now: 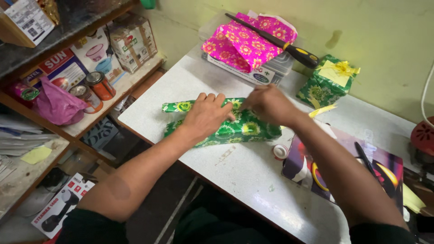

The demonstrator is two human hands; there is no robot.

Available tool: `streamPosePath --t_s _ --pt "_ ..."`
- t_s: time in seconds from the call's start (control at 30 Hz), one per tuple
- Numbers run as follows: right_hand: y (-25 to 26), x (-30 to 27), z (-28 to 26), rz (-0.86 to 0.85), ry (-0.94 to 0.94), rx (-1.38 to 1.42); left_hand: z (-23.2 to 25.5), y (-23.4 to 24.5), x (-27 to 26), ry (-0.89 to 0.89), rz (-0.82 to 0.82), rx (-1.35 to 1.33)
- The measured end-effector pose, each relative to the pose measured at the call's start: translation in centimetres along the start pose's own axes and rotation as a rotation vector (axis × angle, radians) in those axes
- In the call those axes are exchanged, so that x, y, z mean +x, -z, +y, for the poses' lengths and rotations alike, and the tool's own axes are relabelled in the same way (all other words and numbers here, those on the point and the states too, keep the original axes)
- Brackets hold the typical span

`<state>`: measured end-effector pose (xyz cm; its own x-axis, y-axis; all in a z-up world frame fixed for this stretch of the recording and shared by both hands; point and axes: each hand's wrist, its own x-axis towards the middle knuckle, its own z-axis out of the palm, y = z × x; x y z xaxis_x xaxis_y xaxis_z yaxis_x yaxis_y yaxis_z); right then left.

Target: The person wraps a gift using green floral wrapping paper. They fold the paper around the item, apply clear tape to secure the edges, and use scissors to cut the tape. The process includes folding, taping, and trimming to complete the wrapping.

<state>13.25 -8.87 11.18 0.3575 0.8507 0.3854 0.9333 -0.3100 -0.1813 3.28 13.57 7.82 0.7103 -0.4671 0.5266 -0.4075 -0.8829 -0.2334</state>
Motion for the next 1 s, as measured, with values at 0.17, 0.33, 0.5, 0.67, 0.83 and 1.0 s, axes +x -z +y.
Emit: streamPosePath --t_s 0.17,0.33,0.5,0.67,0.83,1.0 --pt "3.0 -3.2 2.6 0.127 -0.384 0.179 0.0 0.3 0.0 -0.021 0.081 -0.049" --pt "1.6 -4.6 3.1 0.133 -0.215 0.180 0.0 0.5 0.1 0.000 0.119 -0.121" --pt "0.4 -5.1 3.7 0.190 -0.208 0.178 0.0 0.7 0.1 0.017 0.090 -0.099" --pt "-0.6 -5.6 4.4 0.302 -0.193 0.145 0.0 0.6 0.2 0.004 0.097 -0.090" --pt "-1.0 -6.5 5.2 0.290 -0.198 0.093 -0.2 0.3 0.1 0.003 0.058 -0.127" --pt "-1.1 -6.9 5.0 0.294 -0.143 0.044 -0.3 0.1 -0.1 0.001 0.136 -0.137"
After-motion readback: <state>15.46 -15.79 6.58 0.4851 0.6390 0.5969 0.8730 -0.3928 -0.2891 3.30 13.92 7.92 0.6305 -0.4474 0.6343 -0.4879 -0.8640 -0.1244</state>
